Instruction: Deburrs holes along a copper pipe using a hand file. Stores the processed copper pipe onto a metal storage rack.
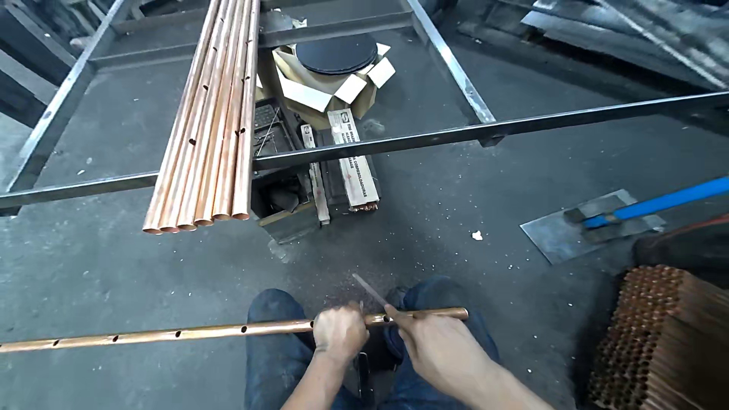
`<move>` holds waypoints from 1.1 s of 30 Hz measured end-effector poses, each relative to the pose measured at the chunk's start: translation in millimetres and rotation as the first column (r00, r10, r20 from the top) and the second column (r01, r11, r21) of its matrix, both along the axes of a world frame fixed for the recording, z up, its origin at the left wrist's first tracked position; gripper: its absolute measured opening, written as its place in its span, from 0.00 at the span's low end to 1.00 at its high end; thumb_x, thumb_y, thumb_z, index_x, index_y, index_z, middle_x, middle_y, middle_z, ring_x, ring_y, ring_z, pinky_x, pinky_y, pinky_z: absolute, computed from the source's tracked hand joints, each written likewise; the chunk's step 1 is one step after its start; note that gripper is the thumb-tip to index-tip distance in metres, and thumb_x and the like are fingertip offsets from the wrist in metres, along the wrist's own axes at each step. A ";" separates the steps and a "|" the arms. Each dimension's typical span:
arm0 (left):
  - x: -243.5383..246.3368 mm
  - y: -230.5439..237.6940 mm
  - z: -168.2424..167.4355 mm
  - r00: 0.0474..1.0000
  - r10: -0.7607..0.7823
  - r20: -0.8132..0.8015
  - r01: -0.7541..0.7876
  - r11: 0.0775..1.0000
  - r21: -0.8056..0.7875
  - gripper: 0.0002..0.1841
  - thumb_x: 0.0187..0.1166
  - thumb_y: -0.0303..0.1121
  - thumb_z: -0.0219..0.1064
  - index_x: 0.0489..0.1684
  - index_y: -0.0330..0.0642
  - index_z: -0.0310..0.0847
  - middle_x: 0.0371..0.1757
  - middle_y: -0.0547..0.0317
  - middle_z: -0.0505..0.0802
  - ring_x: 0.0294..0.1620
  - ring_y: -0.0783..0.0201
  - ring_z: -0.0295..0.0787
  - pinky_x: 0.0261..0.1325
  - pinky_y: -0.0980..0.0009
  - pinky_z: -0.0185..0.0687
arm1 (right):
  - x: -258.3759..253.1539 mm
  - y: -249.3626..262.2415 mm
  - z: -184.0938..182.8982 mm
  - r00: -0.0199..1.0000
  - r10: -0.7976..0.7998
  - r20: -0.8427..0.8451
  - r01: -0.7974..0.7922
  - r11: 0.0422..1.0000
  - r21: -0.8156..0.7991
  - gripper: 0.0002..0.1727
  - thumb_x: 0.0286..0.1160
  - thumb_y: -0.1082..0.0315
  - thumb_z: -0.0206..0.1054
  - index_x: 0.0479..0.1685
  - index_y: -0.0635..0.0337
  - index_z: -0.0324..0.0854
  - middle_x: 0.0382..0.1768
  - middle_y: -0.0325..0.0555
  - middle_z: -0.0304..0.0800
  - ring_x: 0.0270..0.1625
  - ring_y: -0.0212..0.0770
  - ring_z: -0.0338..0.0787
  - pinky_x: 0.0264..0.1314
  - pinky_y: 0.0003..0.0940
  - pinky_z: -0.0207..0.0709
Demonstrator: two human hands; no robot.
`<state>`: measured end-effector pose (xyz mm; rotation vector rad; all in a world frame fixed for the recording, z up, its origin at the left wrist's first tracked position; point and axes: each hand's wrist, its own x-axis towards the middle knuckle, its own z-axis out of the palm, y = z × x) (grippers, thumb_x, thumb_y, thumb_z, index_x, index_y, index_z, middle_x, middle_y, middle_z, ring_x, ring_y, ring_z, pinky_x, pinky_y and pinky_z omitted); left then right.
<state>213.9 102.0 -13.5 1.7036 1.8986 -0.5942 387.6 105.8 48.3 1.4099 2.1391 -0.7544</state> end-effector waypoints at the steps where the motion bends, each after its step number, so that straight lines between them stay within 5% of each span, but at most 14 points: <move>1: -1.5 -2.0 -2.5 1.000 -0.006 -0.007 0.006 0.999 0.036 0.20 0.83 0.51 0.57 0.57 0.47 0.85 0.47 0.51 0.98 0.53 0.48 0.97 0.50 0.45 0.89 | 1.6 -5.6 6.8 1.000 0.010 -0.013 -0.010 1.000 -0.001 0.30 0.89 0.54 0.49 0.91 0.29 0.64 0.46 0.56 0.94 0.48 0.61 0.94 0.47 0.62 0.84; 5: -3.3 -7.5 -11.9 1.000 -0.009 -0.011 0.010 0.992 0.126 0.17 0.75 0.47 0.63 0.51 0.47 0.87 0.42 0.54 0.98 0.50 0.51 0.98 0.49 0.49 0.90 | 25.4 -48.7 37.0 0.993 0.021 -0.114 -0.014 0.998 0.061 0.28 0.89 0.55 0.51 0.89 0.34 0.69 0.43 0.58 0.93 0.36 0.61 0.93 0.34 0.59 0.83; 9: -1.0 -9.3 -14.0 0.999 -0.052 -0.014 0.053 0.986 0.159 0.24 0.88 0.56 0.51 0.53 0.50 0.87 0.43 0.54 0.98 0.50 0.51 0.98 0.48 0.49 0.90 | -2.3 0.1 3.6 0.999 -0.038 -0.001 0.038 0.999 -0.022 0.30 0.87 0.55 0.51 0.90 0.30 0.66 0.49 0.53 0.94 0.52 0.59 0.94 0.51 0.63 0.84; 12: -4.2 -17.4 -17.4 0.997 -0.071 -0.002 0.069 0.958 0.279 0.22 0.72 0.56 0.66 0.52 0.50 0.88 0.40 0.56 0.97 0.46 0.53 0.98 0.48 0.51 0.90 | 9.8 -0.6 20.9 0.994 -0.111 -0.019 0.112 0.992 0.061 0.29 0.87 0.53 0.52 0.89 0.29 0.68 0.51 0.52 0.95 0.52 0.59 0.94 0.50 0.63 0.84; 14: -6.7 -27.1 -29.2 0.994 -0.106 -0.012 0.099 0.868 0.487 0.28 0.62 0.67 0.69 0.43 0.53 0.91 0.33 0.60 0.97 0.38 0.58 0.98 0.41 0.55 0.91 | 39.3 -18.1 39.1 0.979 -0.176 -0.105 0.197 0.949 0.245 0.29 0.85 0.53 0.56 0.87 0.31 0.71 0.47 0.53 0.96 0.41 0.59 0.95 0.38 0.62 0.84; 17: -7.8 -34.2 -36.4 0.989 -0.142 -0.032 0.130 0.767 0.628 0.42 0.59 0.85 0.56 0.37 0.54 0.92 0.28 0.62 0.95 0.32 0.61 0.96 0.34 0.57 0.91 | 76.6 -35.9 56.5 0.946 -0.282 -0.161 0.319 0.899 0.299 0.30 0.86 0.52 0.56 0.89 0.36 0.69 0.48 0.55 0.95 0.39 0.60 0.94 0.37 0.64 0.84; 21: -4.2 -35.1 -31.1 0.986 -0.165 -0.010 0.140 0.804 0.578 0.48 0.62 0.89 0.46 0.39 0.53 0.91 0.32 0.61 0.96 0.36 0.60 0.97 0.38 0.57 0.91 | 93.8 -51.1 49.6 0.894 -0.378 -0.241 0.433 0.866 0.248 0.31 0.85 0.52 0.57 0.89 0.35 0.69 0.49 0.53 0.95 0.41 0.59 0.94 0.40 0.65 0.84; 33: 1.7 -40.6 -30.2 0.983 -0.182 0.013 0.143 0.810 0.568 0.46 0.71 0.84 0.40 0.37 0.52 0.91 0.32 0.61 0.95 0.37 0.59 0.96 0.38 0.56 0.90 | 107.4 -57.0 42.3 0.906 -0.326 -0.271 0.390 0.891 0.231 0.30 0.85 0.49 0.58 0.88 0.34 0.72 0.50 0.53 0.95 0.43 0.58 0.95 0.42 0.63 0.84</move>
